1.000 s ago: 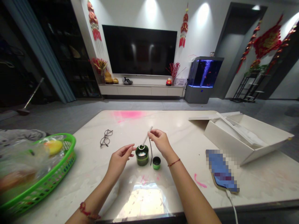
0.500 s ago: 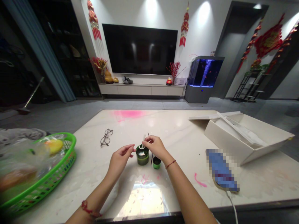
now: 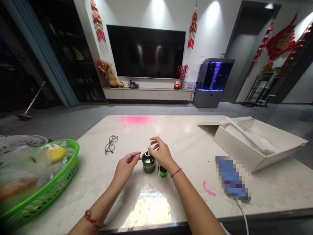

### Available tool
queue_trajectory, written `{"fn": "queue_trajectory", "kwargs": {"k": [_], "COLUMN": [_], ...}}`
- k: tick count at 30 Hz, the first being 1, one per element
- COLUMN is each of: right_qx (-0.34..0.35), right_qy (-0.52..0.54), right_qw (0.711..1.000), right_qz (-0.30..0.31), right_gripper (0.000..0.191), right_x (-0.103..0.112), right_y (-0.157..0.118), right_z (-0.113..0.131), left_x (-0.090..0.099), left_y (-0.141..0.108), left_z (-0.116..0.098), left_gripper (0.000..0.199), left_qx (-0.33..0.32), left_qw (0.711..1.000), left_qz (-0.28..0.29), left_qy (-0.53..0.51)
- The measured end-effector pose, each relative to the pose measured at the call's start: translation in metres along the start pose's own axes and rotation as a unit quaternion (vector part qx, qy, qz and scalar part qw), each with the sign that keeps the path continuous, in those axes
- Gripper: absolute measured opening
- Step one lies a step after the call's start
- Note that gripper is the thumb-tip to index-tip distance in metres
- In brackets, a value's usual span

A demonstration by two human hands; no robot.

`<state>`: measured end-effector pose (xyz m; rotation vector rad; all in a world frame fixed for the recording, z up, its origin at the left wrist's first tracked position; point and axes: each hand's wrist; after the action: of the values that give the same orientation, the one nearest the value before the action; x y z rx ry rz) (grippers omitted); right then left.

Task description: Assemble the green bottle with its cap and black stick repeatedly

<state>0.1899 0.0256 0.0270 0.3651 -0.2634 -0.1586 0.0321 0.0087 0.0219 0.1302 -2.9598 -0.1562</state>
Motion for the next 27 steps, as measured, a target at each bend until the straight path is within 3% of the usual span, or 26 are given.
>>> {"fn": "queue_trajectory", "kwargs": {"k": [10, 27], "right_qx": [0.04, 0.051], "right_qy": [-0.038, -0.117], "right_qw": [0.998, 0.992], "right_qz": [-0.036, 0.026], "right_gripper": [0.012, 0.008], "right_x": [0.003, 0.005], "right_y": [0.001, -0.002], "right_z": [0.006, -0.005], "left_x": [0.0, 0.0], "left_y": [0.001, 0.002], "left_z": [0.005, 0.003], "left_gripper": [0.032, 0.032], "left_qx": [0.003, 0.008], "left_qw": [1.0, 1.0], "left_qz": [0.007, 0.007], "left_qy": [-0.014, -0.018]}}
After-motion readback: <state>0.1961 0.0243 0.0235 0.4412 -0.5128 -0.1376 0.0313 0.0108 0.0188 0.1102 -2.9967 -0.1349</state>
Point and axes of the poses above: each hand's wrist, its own y-axis towards the middle knuckle, its own x-axis out of the back of the hand, z = x × y, and after that the axes turned 3 degrees about -z, right-handed
